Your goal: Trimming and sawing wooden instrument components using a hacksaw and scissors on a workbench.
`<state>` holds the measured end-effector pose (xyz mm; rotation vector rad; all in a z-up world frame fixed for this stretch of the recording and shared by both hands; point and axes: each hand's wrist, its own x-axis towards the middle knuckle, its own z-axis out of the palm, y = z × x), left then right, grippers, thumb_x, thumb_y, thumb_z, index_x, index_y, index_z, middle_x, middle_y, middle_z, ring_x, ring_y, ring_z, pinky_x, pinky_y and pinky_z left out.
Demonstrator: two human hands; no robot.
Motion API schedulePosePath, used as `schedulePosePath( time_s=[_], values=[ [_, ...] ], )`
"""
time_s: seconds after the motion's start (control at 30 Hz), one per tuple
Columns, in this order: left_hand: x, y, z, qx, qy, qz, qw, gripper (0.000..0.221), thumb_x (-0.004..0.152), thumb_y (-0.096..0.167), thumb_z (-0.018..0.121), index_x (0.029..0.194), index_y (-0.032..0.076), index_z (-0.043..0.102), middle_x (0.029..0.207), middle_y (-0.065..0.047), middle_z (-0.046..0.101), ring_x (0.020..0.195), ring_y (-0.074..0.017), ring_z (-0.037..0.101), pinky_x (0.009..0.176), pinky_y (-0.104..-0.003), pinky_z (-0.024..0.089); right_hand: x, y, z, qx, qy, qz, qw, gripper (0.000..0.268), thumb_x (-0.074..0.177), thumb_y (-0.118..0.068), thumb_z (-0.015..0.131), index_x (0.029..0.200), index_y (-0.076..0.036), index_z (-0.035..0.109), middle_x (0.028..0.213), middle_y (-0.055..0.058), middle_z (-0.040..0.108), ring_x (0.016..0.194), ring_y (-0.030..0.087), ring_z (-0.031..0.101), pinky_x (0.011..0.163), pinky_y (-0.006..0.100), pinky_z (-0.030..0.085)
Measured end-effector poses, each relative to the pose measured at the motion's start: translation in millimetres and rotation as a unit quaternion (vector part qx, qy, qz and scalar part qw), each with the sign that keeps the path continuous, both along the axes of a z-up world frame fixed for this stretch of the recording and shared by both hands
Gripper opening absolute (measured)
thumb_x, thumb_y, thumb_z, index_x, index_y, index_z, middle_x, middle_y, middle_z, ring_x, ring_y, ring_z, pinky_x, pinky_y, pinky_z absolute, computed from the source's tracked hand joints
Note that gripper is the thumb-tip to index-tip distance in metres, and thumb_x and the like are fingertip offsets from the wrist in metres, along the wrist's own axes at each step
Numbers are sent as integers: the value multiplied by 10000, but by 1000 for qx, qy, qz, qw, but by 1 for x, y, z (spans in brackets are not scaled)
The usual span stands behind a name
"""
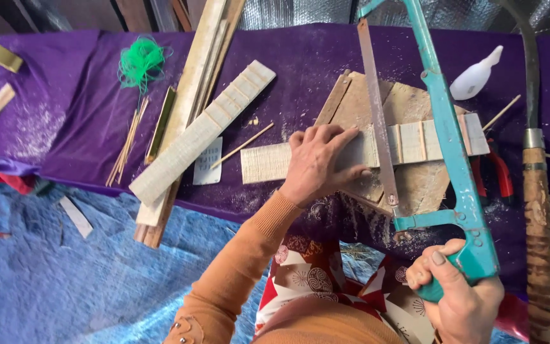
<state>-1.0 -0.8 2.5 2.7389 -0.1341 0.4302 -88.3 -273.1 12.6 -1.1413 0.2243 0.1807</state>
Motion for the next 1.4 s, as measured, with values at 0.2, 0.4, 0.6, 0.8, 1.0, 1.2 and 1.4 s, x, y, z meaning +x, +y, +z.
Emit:
schedulePosePath(
  time_s=[0.2,0.4,0.6,0.8,1.0,1.2,1.4],
  values=[
    [11,-25,19,54,81,41,994,1067,644,917,565,1474,257,445,1339,-82,553,1129,-269,504,913,-464,305,-14,-5,15,-39,-51,-72,995,113,934,-25,654,997,-18,561,730,145,488,610,218,524,552,349,438],
    [31,-24,8,4,101,43,994,790,691,709,771,1352,303,625,1270,-2,612,1114,-215,528,923,-417,347,-21,-32,-3,-50,10,-59,997,145,946,-62,665,1070,-121,619,789,120,496,603,233,473,522,388,397],
    [57,-7,-16,-41,18,49,998,180,962,214,638,972,302,794,841,81,736,731,-126,616,743,-362,360,-17,-30,-26,-19,-7,-43,999,129,919,-44,664,1035,-75,614,754,139,485,570,229,479,525,374,411],
    [54,1,-20,-113,-49,110,986,237,1059,345,495,993,165,633,900,27,774,626,-117,652,826,-344,393,-18,-32,-23,-31,12,-43,999,191,915,-87,691,1092,-100,619,766,160,531,573,257,519,524,399,452],
    [2,-11,2,-41,3,66,997,774,815,784,468,1337,237,633,1282,-68,647,1089,-228,586,971,-422,321,-20,-38,-24,-67,73,10,995,149,993,-60,622,1121,-125,581,810,140,510,656,331,531,545,494,415],
    [-1,-14,3,-10,-45,55,997,672,830,753,525,1320,310,646,1202,-13,658,1053,-239,576,932,-430,315,-21,-16,-9,-104,95,-12,990,129,998,-44,631,1116,-78,591,821,160,507,661,331,519,554,477,408],
    [1,-12,0,4,-47,63,997,688,805,764,560,1313,310,658,1206,-8,662,1062,-243,579,922,-437,333,-29,21,35,-256,44,-28,965,149,1014,-97,640,988,28,564,698,191,529,572,306,544,553,410,467]
  ],
)
